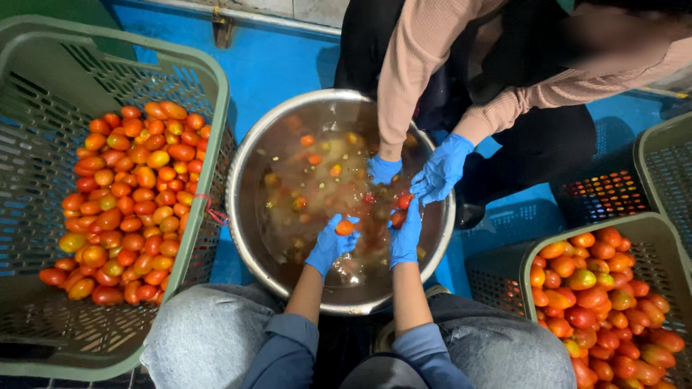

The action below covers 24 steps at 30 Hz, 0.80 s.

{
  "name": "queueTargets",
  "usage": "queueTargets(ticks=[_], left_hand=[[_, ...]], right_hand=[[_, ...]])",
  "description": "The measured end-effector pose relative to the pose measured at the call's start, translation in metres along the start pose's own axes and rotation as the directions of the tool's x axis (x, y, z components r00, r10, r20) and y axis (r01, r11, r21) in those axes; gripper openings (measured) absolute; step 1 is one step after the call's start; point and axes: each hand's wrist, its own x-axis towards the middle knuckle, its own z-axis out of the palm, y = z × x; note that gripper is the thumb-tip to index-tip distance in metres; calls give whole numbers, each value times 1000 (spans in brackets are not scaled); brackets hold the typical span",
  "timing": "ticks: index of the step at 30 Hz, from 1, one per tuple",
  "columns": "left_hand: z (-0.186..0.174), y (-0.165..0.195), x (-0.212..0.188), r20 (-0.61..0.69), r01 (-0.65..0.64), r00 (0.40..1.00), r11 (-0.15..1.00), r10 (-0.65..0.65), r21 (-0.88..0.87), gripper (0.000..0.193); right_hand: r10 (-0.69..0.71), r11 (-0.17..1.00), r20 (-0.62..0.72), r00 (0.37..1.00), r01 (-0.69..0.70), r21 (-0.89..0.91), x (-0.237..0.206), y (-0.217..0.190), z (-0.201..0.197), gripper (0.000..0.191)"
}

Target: The person washes tomatoes in a large water-filled basin, rubbing each tomato by hand and placing the cleaned ones into a green plastic crate. Another worker across the basin washes tomatoes at the same time.

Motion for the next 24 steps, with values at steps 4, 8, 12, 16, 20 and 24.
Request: queueTargets(ticks=[4, 8, 12, 16, 20, 24], left_hand=[[0, 2, 0, -70, 11, 997, 1000, -11, -8, 61], [-1, 2, 0, -93, 20, 995, 999, -22, -26, 61], [-2, 1, -1, -127, 20, 992, 1000, -18, 10, 64], [-3, 1, -1, -119, 27, 992, 1000, -28, -9, 63], [-3, 0, -1, -159, -1, 987, 999, 8, 42, 63], [-3, -3, -2, -231, 10, 973, 998, 4, 62, 60]], right_hand=[[-28, 1000, 45, 999, 28, -1, 1, 0, -2, 36], [-126, 989, 78, 989, 119, 87, 2, -3, -3, 31], [-184, 975, 70, 980, 173, 139, 2, -8, 0, 32], [-3, 971, 30, 1000, -5, 240, 4, -14, -5, 35], [51, 967, -14, 999, -46, 253, 11, -16, -10, 37], [-24, 966, 24, 999, 17, 258, 14, -16, -10, 34]])
